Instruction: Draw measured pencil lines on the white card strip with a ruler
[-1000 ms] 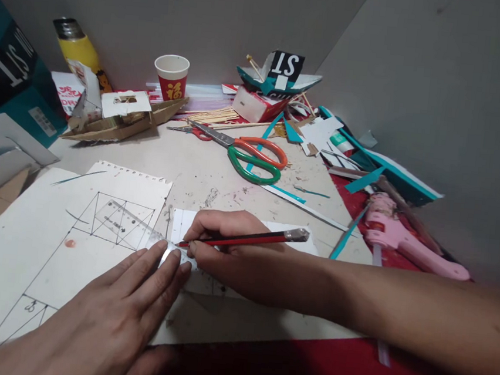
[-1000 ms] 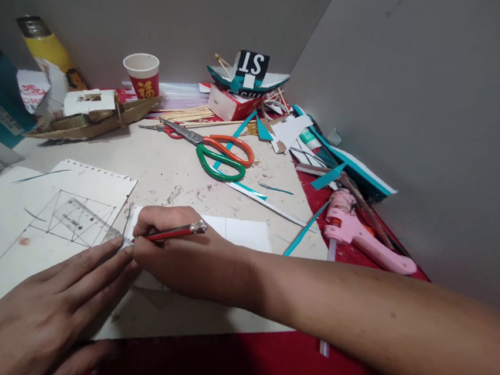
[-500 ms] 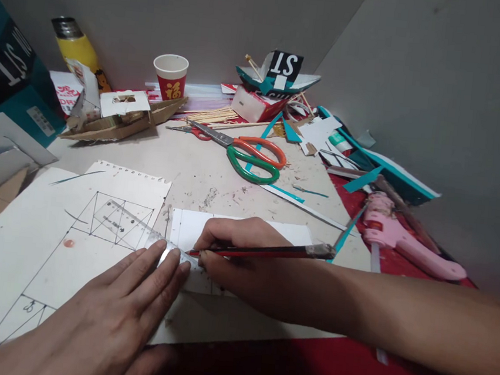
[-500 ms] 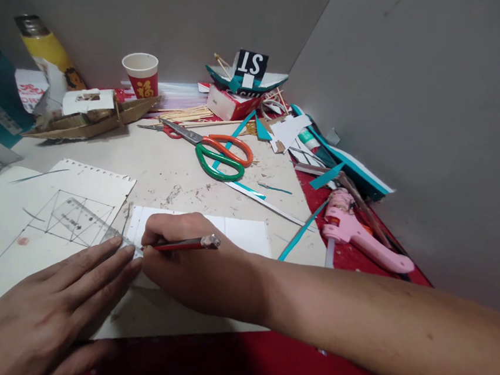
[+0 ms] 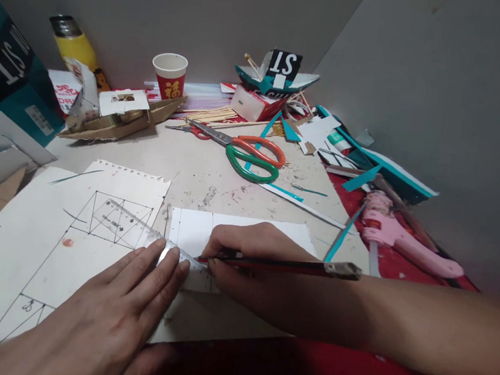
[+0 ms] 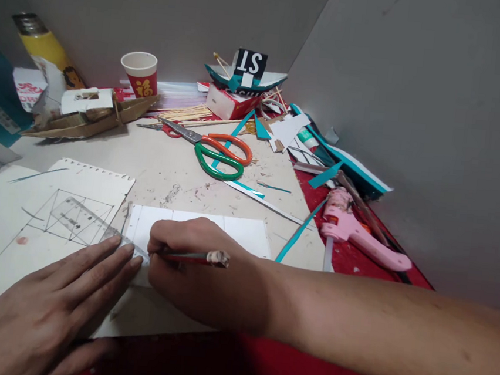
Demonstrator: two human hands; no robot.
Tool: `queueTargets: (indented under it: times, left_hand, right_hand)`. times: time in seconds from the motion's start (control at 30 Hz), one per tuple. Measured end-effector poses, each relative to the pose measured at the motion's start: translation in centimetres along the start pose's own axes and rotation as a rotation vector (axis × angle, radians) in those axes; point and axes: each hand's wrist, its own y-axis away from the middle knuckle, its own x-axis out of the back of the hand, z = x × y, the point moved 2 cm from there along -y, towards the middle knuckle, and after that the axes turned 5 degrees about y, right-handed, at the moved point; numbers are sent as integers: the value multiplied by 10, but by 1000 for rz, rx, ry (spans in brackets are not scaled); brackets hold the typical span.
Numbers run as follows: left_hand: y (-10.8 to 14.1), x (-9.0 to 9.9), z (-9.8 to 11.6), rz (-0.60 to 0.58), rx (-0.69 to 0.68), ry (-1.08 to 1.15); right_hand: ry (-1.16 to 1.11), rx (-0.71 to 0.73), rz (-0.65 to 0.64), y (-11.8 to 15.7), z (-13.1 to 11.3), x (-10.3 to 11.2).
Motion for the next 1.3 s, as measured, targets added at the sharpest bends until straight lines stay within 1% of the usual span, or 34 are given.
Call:
queueTargets:
  times: [0.1, 0.33, 0.43, 0.6, 0.87, 0.97, 1.17, 1.3]
  left_hand:
    - [0, 1, 1, -14, -10, -5]
    - [0, 1, 0, -14, -11, -3]
    - [-1, 1, 0, -21, -12, -11]
    - [0, 0, 0, -6, -11, -31]
    - [-2, 0, 0, 6, -38, -43]
    - [-3, 0, 1, 11, -40, -44]
    - [-5, 3, 0, 13, -50, -54]
    - [-3, 2, 0, 11, -46, -46]
  right_hand:
    - [8, 20, -5, 2, 0, 1]
    - [11, -10, -29, 7, -1, 5]
    - [-22, 13, -9, 9, 1, 5]
    - [-3, -5, -26, 15, 0, 4]
    - [5, 22, 20, 20, 0, 3]
    - [11, 10, 34, 22, 2, 3]
    - [-43, -7, 7, 27, 5, 1]
    - [-36, -1, 34, 29, 6, 0]
